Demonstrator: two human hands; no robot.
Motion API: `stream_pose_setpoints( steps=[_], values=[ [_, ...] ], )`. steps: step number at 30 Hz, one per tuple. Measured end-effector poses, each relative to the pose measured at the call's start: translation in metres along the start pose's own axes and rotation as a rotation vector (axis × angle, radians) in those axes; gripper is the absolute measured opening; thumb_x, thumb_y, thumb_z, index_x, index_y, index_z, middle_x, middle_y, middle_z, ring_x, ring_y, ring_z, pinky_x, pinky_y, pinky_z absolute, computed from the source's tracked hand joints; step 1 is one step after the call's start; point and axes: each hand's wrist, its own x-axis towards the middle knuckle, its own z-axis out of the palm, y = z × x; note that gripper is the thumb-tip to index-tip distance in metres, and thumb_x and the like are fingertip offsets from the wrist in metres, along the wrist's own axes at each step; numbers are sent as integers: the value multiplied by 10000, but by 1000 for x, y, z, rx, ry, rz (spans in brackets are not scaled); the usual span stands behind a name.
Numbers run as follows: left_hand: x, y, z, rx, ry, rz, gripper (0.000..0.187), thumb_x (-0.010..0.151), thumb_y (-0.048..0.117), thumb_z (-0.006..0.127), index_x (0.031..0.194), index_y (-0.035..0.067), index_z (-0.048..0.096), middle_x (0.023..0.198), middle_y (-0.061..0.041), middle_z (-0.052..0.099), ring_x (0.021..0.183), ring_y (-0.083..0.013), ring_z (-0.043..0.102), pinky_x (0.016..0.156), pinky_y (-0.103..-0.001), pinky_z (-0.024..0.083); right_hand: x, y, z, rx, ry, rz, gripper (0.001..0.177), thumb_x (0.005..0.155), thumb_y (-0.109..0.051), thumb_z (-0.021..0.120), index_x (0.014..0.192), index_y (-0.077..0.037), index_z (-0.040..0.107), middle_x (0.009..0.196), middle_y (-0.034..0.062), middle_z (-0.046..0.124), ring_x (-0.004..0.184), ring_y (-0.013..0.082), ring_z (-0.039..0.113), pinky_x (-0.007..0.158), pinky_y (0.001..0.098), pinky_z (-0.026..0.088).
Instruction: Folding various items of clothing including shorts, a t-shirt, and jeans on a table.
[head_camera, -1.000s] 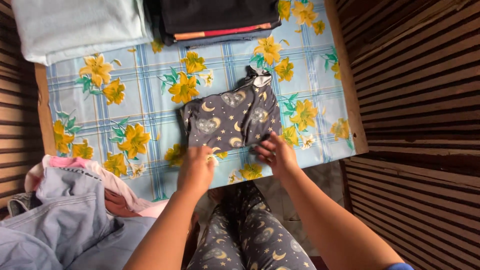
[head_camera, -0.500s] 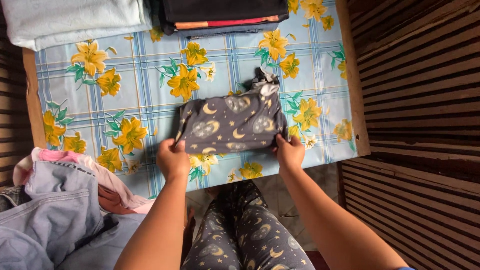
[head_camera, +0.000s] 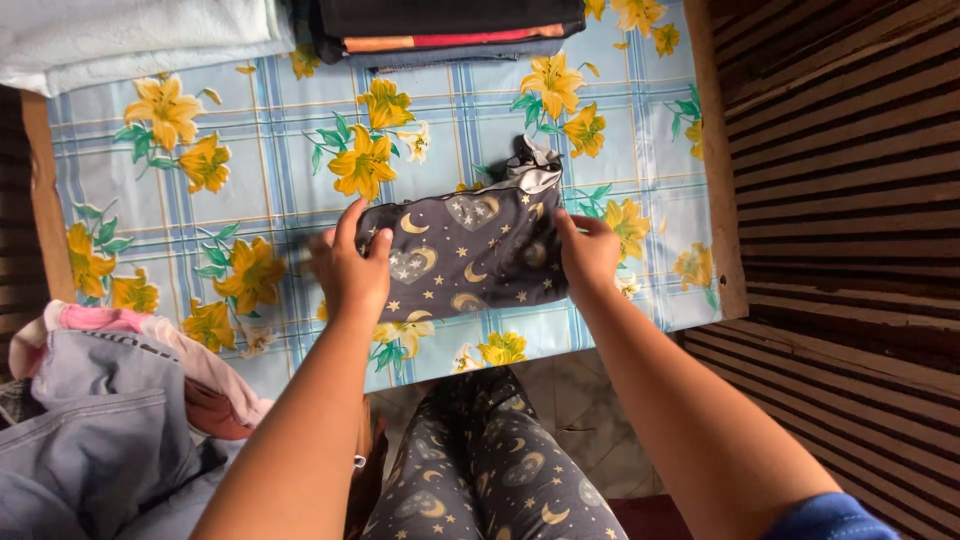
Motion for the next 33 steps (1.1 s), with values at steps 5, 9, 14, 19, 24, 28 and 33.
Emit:
stream_pose_setpoints(
  steps=[5, 9, 14, 19, 24, 28, 33],
  values=[
    [16, -8, 5, 36, -1, 160, 177, 849, 261, 825, 998, 204, 749, 1059, -54, 710, 1164, -311, 547, 1029, -501, 355, 7, -15, 5, -95, 3, -7, 352, 856, -363, 825, 974, -40, 743, 788, 73, 683, 711, 156, 628, 638, 319, 499],
    [23, -16, 2, -65, 37, 130, 117, 865, 195, 822, 909, 139, 730, 989, -91, 698, 1014, -304, 617, 889, -429, 486, 16, -10, 7, -50, 89, -67, 288, 911, -333, 768, 948, -71, 658, 759, 52, 635, 694, 157, 586, 632, 346, 480],
    [34, -28, 7, -261, 101, -34, 116, 923, 176, 776, 946, 107, 686, 955, -50, 705, 905, -245, 662, 824, -384, 516, 31, 17, 6, -40, 221, -130, 258, 988, -314, 715, 989, -83, 601, 812, 84, 616, 739, 192, 566, 695, 357, 486],
    [24, -30, 10, -196, 144, 13, 142, 966, 173, 775, 1008, 97, 663, 1000, -74, 704, 972, -250, 663, 888, -396, 513, 19, 12, 8, -27, 244, -127, 280, 1002, -339, 696, 1012, -79, 591, 847, 105, 635, 759, 196, 578, 723, 353, 492],
    [-23, -6, 1, 24, 75, -104, 466, 1005, 409, 687, 1258, 53, 526, 1222, -164, 593, 1137, -363, 591, 898, -480, 494, -11, 10, -4, -38, 152, -40, 475, 926, -449, 733, 1099, -25, 605, 880, 116, 681, 789, 204, 656, 745, 348, 529],
    [-50, 2, -9, 343, -22, -66, 596, 923, 572, 670, 1194, 51, 572, 1204, -164, 618, 1126, -400, 591, 914, -533, 475, -46, -7, -9, -191, 61, 76, 582, 879, -497, 742, 1166, -17, 581, 946, 158, 704, 809, 260, 715, 772, 367, 547],
    [-53, -15, 0, 481, -295, -145, 672, 867, 620, 687, 1182, 34, 589, 1252, -193, 621, 1134, -417, 591, 910, -526, 492, -49, -3, -19, -740, -115, 10, 690, 754, -485, 912, 1184, -38, 607, 1126, 160, 692, 1085, 363, 600, 934, 520, 461]
  ],
)
